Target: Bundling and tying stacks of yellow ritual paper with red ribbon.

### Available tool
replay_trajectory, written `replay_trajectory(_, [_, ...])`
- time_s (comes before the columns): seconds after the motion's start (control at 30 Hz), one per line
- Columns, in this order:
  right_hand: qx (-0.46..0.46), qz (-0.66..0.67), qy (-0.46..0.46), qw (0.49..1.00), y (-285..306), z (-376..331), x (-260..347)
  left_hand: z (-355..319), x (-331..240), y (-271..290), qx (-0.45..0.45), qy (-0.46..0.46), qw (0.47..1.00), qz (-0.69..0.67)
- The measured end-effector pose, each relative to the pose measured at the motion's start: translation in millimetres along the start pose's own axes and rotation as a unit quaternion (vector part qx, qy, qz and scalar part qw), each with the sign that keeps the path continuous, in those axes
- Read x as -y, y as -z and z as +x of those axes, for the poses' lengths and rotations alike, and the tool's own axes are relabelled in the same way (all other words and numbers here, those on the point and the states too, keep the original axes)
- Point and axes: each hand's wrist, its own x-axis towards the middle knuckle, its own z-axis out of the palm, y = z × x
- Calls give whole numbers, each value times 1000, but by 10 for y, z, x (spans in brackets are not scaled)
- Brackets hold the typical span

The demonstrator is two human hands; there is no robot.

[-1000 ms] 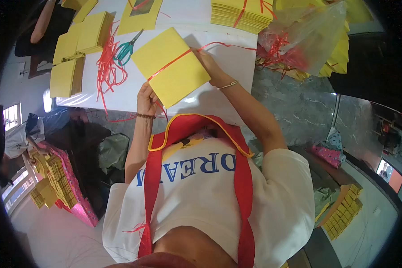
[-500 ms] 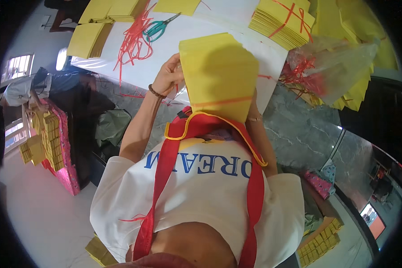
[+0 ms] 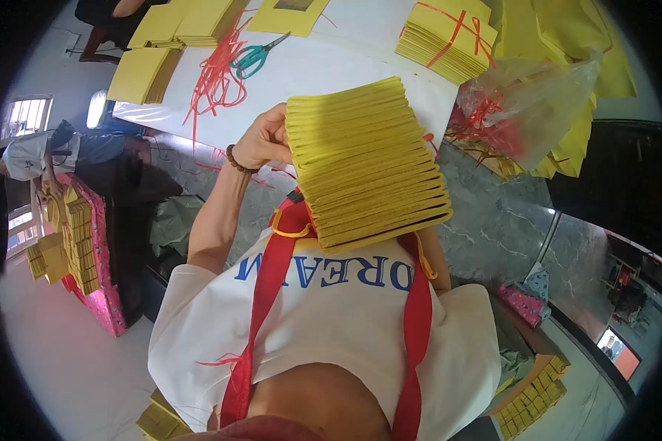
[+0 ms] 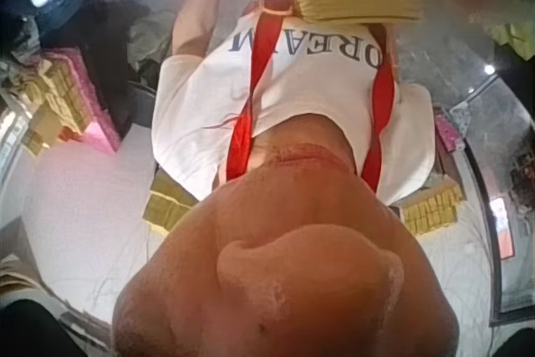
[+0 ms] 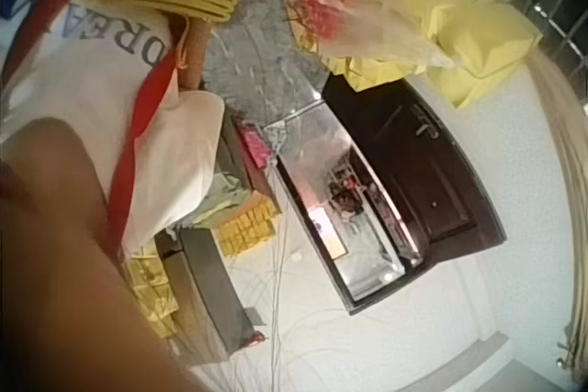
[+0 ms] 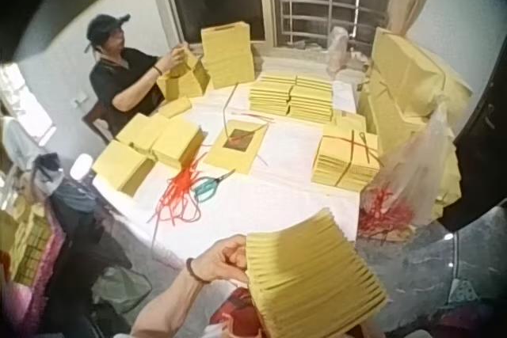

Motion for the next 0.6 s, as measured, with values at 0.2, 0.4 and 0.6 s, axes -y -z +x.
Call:
replay_trajectory(0.2, [-10, 32, -40, 999, -109, -169, 125, -70, -26, 4, 9, 11, 1000, -15])
replay_trajectory(0.4, [-21, 65, -85, 994, -188, -312, 250, -13, -82, -89, -6, 41, 998, -46])
replay_trajectory(0.6, [-32, 99, -132, 986, -226, -423, 391, 49, -35, -19, 7, 47, 999, -9])
